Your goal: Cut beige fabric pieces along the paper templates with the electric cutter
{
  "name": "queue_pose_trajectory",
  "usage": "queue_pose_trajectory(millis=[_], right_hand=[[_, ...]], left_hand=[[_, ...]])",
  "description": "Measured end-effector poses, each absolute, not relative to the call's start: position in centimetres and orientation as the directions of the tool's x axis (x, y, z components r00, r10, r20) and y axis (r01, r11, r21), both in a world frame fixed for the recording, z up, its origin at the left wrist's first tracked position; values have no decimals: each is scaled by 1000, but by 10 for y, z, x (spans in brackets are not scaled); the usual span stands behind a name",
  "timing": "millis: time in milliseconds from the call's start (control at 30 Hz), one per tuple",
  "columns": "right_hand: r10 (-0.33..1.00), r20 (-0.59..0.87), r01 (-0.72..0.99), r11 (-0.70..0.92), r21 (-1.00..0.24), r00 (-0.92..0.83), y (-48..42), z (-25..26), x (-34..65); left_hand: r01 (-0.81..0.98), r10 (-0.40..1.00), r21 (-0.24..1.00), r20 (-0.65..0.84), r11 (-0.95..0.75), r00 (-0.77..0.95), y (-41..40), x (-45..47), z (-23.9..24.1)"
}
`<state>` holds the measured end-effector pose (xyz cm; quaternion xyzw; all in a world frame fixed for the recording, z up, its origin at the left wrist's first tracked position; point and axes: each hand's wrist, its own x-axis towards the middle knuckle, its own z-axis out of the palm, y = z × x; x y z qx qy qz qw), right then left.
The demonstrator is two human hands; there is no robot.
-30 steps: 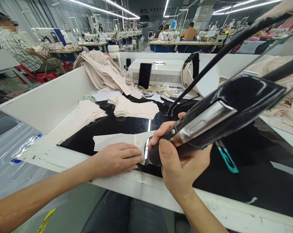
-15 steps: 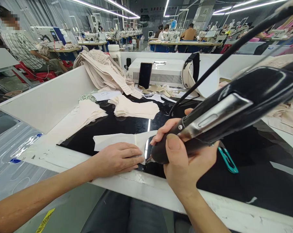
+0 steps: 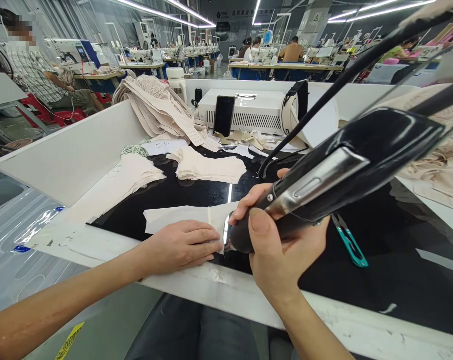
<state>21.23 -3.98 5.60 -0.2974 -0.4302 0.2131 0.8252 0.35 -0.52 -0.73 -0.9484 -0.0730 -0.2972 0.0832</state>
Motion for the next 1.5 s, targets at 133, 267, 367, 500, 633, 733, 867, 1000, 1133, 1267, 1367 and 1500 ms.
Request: queue_pose_trajectory(millis=[133, 267, 367, 500, 633, 733, 867, 1000, 1133, 1267, 1367, 1500], right_hand=[[633, 576, -112, 717, -688, 518, -40, 57, 213], [642, 568, -108, 706, -700, 515, -42, 57, 214], [644, 569, -96, 701, -707, 511, -42, 58, 214], [619, 584, -102, 727, -679, 525, -40, 58, 213], [647, 595, -86, 708, -701, 477, -41, 57, 213], [655, 575, -66, 686, -725, 489, -43, 57, 212], [668, 547, -80, 667, -741, 505, -44, 57, 212], [686, 543, -101, 661, -744, 484, -48, 55, 215], [712, 547, -141, 657, -741, 440, -55, 57, 215], [703, 549, -162, 670, -725, 452, -52, 65, 224], [619, 582, -94, 723, -684, 527, -37, 72, 239], [538, 590, -2, 739, -673, 602, -14, 73, 259]], left_hand=[[198, 108, -109, 546, -974, 831, -5, 3, -10], [195, 107, -109, 539, -975, 835, -5, 3, -11], [193, 98, -109, 570, -975, 816, -5, 4, -9], [192, 87, -108, 613, -976, 785, -6, 6, -4], [193, 88, -110, 608, -975, 789, -6, 6, -4], [194, 93, -107, 598, -975, 796, -6, 5, -6], [238, 166, -66, 537, -969, 827, -7, 1, -8], [246, 220, 11, 489, -969, 844, -6, -2, -9], [217, 233, 87, 456, -972, 859, -8, -5, -6], [151, 189, 120, 441, -981, 877, -18, -15, 2], [87, 154, 164, 456, -983, 876, -24, -24, 10], [120, 184, 172, 431, -978, 883, -23, -21, 22]])
